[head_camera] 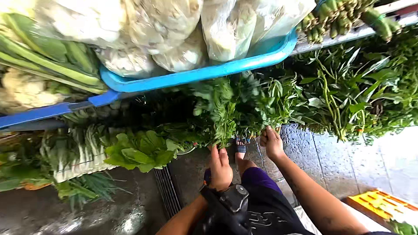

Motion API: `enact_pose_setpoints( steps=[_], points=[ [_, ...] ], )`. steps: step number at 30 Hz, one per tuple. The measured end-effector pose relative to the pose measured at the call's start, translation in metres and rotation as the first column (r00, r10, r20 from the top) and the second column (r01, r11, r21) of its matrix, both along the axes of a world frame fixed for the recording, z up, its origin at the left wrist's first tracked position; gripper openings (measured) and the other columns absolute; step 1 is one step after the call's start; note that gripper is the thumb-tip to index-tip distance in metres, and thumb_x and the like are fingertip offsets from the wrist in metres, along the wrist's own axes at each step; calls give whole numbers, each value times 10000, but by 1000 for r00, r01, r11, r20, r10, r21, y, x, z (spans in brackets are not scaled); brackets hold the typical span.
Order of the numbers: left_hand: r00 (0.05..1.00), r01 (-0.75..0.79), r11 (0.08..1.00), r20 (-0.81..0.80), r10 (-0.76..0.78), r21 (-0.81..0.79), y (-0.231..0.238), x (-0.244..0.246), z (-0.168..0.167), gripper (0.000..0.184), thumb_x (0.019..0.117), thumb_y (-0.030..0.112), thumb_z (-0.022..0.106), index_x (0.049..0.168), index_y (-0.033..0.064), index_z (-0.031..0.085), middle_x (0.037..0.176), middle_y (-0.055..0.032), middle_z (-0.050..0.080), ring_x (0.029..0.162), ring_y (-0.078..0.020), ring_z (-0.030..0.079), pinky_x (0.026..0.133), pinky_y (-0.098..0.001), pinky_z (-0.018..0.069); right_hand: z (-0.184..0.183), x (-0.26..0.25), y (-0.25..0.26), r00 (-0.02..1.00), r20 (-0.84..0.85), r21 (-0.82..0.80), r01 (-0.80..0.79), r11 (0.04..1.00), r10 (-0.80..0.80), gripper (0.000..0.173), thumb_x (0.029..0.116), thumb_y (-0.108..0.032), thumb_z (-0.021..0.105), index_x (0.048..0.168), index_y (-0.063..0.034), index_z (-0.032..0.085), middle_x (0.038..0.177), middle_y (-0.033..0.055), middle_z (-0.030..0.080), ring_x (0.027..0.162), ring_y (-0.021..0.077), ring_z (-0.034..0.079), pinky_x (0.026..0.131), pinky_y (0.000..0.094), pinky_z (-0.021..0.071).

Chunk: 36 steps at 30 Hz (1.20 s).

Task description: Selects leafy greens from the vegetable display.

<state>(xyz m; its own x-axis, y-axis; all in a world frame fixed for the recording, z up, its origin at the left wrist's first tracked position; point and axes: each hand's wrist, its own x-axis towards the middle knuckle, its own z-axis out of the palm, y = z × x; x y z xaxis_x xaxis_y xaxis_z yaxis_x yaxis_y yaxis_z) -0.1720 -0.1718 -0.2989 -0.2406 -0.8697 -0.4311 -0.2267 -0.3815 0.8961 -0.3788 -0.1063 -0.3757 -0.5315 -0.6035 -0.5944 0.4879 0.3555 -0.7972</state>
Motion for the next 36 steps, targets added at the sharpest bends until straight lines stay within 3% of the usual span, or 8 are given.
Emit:
enact_pose_setpoints(
  steps=[3,6,11,15,19,23,27,36],
  points=[
    [985,-67,995,151,78,-79,-1,-4,-47,559,1063,139,430,1578,-15,276,1304,-175,584,923,-108,616,799,-290,541,-6,8,12,994,-9,-115,104,988,-106,445,1116,-292,200,765,-187,453,552,-101,404,459,42,395,474,217,401],
    [977,-20,976,201,65,-217,-13,9,-72,565,1042,68,406,1569,-81,263,1619,-249,325,1448,-197,434,1186,-316,367,-6,28,19,988,-144,-156,32,987,-55,407,1113,-332,256,824,-184,502,604,-119,456,508,16,435,505,205,415],
    [860,241,957,421,-288,162,-14,7,-86,896,957,205,702,1655,117,148,1580,-271,362,1374,-379,489,1090,-511,473,9,84,-10,789,-529,168,-262,950,311,453,1075,-331,408,1007,20,685,793,70,668,745,145,662,707,386,579],
    [910,258,965,323,-261,55,-27,28,-61,1021,859,138,721,1640,24,72,1628,-299,245,1452,-397,378,1152,-515,390,-2,113,-65,659,-149,605,-529,595,737,506,1079,-442,382,1124,-44,691,1061,174,712,1030,342,693,893,579,536],
    [948,118,988,284,-143,104,-47,50,-14,964,856,152,677,1628,8,118,1597,-318,279,1443,-392,378,1077,-489,454,-12,120,-82,539,90,630,-682,370,838,549,1071,-507,377,1267,-75,653,1205,208,691,1162,399,655,954,637,503],
    [955,78,988,275,-111,130,-54,65,14,941,851,126,673,1628,35,151,1555,-301,356,1357,-358,474,988,-461,508,12,80,-43,792,-221,642,-321,696,569,573,993,-534,553,1271,-43,654,1217,210,660,1150,365,638,999,572,508],
    [953,105,977,262,-152,185,-54,66,32,855,877,98,642,1609,13,208,1521,-297,392,1287,-310,534,945,-390,525,-34,32,-30,848,-257,765,-115,633,464,673,905,-346,716,1456,-19,510,1507,299,425,1397,459,427,1140,602,374],
    [958,185,953,173,-230,242,-72,43,61,703,909,84,624,1554,18,351,1500,-250,431,1226,-272,572,896,-376,544,92,3,11,734,-630,437,65,897,253,471,1063,-318,487,1344,58,522,1060,196,687,965,280,694,894,499,567]
  ],
)
